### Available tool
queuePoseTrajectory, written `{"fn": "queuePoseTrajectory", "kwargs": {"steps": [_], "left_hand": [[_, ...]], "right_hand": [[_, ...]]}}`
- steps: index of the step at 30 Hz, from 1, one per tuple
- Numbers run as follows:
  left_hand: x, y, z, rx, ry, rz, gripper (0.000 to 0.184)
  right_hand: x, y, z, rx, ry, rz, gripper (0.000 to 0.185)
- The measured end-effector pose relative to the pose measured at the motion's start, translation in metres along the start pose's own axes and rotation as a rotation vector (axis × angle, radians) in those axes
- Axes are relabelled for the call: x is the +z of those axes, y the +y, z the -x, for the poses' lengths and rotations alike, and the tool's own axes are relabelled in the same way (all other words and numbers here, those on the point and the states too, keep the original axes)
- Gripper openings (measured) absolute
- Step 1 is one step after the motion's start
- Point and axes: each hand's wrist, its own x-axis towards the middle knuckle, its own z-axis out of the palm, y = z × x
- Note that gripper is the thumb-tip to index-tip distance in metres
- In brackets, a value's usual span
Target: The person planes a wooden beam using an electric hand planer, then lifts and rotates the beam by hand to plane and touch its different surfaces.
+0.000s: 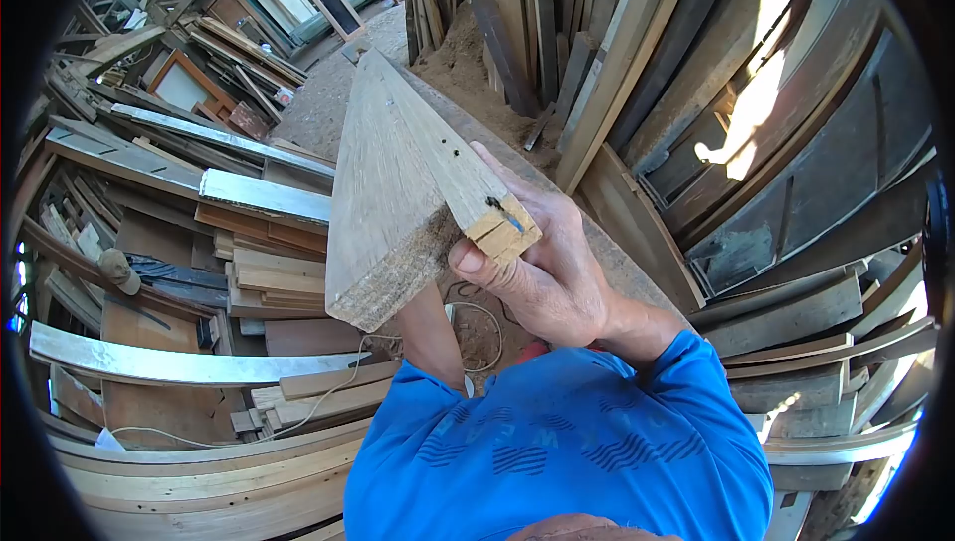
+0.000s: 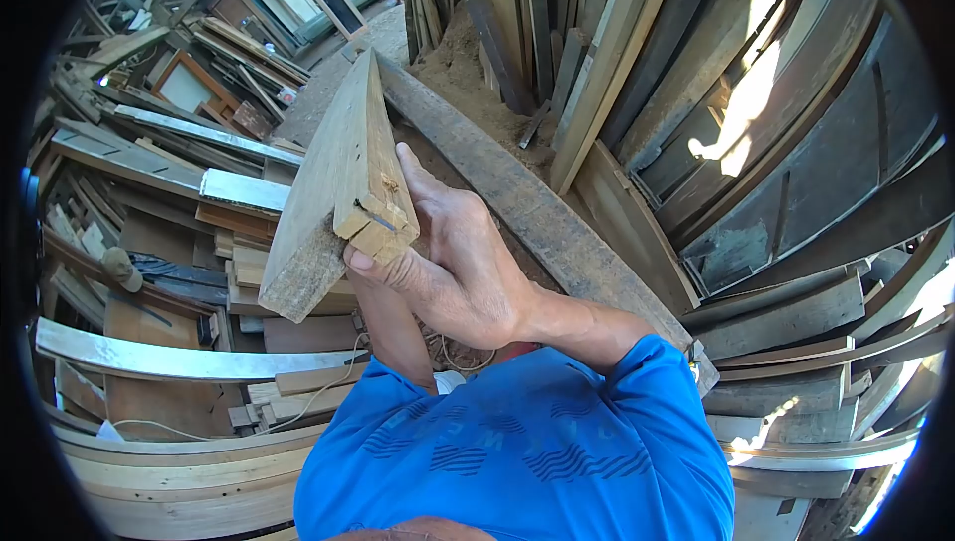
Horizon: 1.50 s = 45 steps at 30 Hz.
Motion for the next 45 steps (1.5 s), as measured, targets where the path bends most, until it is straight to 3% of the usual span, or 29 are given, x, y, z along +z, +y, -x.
{"fn": "queuePoseTrajectory", "kwargs": {"steps": [9, 19, 23, 26, 28, 29, 33, 35, 36, 37, 40, 41, 42, 43, 44, 45], "left_hand": [[0.001, 0.0, 0.0, -0.017, 0.027, 0.008, 0.059], [-0.008, -0.022, 0.02, -0.128, 0.098, 0.088, 0.058], [-0.018, -0.057, 0.035, -0.291, 0.147, 0.165, 0.057], [-0.035, -0.094, 0.047, -0.419, 0.197, 0.225, 0.051], [-0.051, -0.127, 0.065, -0.58, 0.27, 0.055, 0.055], [-0.073, -0.15, 0.076, -0.655, 0.323, 0.021, 0.053], [-0.133, -0.24, 0.115, -0.874, 0.548, -0.119, 0.056], [-0.167, -0.27, 0.133, -0.966, 0.491, -0.192, 0.058], [-0.184, -0.277, 0.141, -1.008, 0.464, -0.228, 0.058], [-0.198, -0.282, 0.145, -1.173, 0.524, -0.472, 0.056], [-0.261, -0.279, 0.164, -1.491, -0.002, -1.173, 0.054], [-0.272, -0.27, 0.172, -1.28, -0.367, -1.604, 0.051], [-0.284, -0.257, 0.182, -1.186, -0.363, -1.552, 0.051], [-0.301, -0.243, 0.199, -1.086, -0.358, -1.5, 0.051], [-0.318, -0.228, 0.213, -0.98, -0.352, -1.448, 0.051], [-0.332, -0.213, 0.224, -1.026, -0.285, -1.464, 0.049]], "right_hand": [[-0.006, 0.004, 0.0, -0.077, -0.023, 0.013, 0.061], [-0.032, 0.015, 0.034, 0.135, 0.143, -0.008, 0.069], [-0.067, 0.044, 0.091, 0.177, 0.399, -0.127, 0.072], [-0.099, 0.063, 0.157, 0.25, 0.514, -0.318, 0.065], [-0.114, 0.069, 0.206, 0.397, 0.691, -0.383, 0.056], [-0.131, 0.077, 0.242, 0.465, 0.651, -0.478, 0.046], [-0.139, 0.143, 0.303, 0.622, 1.199, -0.592, 0.037], [-0.16, 0.202, 0.343, 0.758, 1.456, -0.548, 0.036], [-0.17, 0.224, 0.362, 0.753, 1.454, -0.6, 0.034], [-0.18, 0.245, 0.376, 0.741, 1.448, -0.653, 0.033], [-0.193, 0.27, 0.378, 0.791, 1.577, -0.636, 0.03], [-0.196, 0.275, 0.378, 0.824, 1.631, -0.605, 0.029], [-0.198, 0.28, 0.381, 0.856, 1.68, -0.572, 0.028], [-0.214, 0.31, 0.425, 0.826, 1.574, -0.44, 0.025], [-0.221, 0.312, 0.429, 0.984, 1.55, -0.189, 0.025], [-0.226, 0.314, 0.428, 1.128, 1.505, 0.067, 0.024]]}}
